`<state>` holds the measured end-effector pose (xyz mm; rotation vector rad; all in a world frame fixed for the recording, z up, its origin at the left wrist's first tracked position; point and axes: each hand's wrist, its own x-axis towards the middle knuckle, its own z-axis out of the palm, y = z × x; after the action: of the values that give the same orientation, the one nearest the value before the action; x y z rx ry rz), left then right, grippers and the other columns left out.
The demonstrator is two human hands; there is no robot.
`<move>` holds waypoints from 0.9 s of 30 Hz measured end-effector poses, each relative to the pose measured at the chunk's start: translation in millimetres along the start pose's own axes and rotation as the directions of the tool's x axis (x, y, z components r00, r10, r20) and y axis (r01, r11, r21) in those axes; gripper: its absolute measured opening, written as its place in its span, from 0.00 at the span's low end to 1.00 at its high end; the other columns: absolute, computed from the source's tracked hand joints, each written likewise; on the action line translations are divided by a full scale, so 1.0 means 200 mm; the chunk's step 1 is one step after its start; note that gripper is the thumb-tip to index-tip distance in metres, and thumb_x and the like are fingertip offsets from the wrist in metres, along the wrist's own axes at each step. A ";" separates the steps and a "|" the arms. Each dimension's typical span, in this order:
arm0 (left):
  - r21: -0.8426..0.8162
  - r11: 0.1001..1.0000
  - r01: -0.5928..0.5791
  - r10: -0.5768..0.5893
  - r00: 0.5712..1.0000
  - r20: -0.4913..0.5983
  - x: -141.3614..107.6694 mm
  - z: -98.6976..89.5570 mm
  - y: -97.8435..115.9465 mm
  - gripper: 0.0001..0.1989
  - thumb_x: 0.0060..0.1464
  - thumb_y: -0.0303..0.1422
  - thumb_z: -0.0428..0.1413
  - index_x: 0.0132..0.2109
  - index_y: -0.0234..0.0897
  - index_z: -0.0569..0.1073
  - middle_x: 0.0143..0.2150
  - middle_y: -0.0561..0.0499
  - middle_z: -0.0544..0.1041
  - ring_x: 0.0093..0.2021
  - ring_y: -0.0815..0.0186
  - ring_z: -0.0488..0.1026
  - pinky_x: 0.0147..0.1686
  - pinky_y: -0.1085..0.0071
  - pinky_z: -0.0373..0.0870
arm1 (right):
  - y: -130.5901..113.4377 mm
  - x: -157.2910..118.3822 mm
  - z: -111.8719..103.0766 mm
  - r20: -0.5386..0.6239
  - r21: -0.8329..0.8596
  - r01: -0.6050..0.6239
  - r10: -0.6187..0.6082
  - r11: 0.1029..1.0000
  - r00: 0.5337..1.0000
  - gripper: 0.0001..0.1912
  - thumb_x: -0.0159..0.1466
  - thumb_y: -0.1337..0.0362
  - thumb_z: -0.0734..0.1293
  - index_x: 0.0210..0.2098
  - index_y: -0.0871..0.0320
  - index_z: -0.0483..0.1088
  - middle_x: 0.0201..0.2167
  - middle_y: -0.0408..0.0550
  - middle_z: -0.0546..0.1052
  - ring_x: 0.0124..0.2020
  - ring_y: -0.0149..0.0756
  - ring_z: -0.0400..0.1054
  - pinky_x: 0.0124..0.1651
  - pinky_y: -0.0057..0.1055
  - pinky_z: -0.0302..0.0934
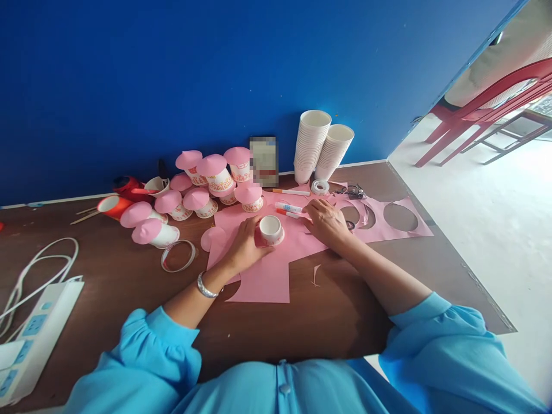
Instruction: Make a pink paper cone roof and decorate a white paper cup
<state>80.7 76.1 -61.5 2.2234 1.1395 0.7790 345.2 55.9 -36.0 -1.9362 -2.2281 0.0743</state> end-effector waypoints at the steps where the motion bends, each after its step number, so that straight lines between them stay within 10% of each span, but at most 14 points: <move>1: -0.009 1.000 0.012 -0.012 1.000 0.017 0.00 0.00 0.00 0.32 0.47 0.36 0.71 0.58 0.40 0.69 0.57 0.39 0.77 0.56 0.46 0.76 0.54 0.48 0.75 | 0.00 0.02 -0.03 0.014 -0.011 0.000 0.000 1.000 1.000 0.10 0.71 0.62 0.66 0.48 0.59 0.77 0.49 0.56 0.80 0.51 0.48 0.71 0.40 0.35 0.58; 10: -0.026 1.000 0.017 -0.017 1.000 -0.004 -0.02 0.01 -0.01 0.34 0.49 0.38 0.70 0.61 0.41 0.67 0.59 0.40 0.76 0.58 0.48 0.75 0.57 0.49 0.73 | -0.03 0.26 -0.05 0.178 -0.076 0.031 -0.017 0.997 0.984 0.15 0.71 0.55 0.67 0.47 0.59 0.80 0.49 0.56 0.80 0.53 0.49 0.73 0.43 0.36 0.63; 27: 0.042 0.999 -0.033 0.031 0.998 0.053 0.02 -0.01 -0.01 0.35 0.42 0.32 0.73 0.58 0.41 0.69 0.57 0.42 0.78 0.57 0.47 0.75 0.55 0.49 0.74 | 0.01 0.20 0.03 0.090 -0.054 -0.015 0.020 0.998 0.996 0.13 0.70 0.59 0.66 0.48 0.58 0.80 0.50 0.56 0.80 0.52 0.50 0.73 0.48 0.38 0.66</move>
<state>80.6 79.9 -60.2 2.2891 1.1080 0.7110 341.4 95.1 -37.1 -2.0184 -2.2928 0.1091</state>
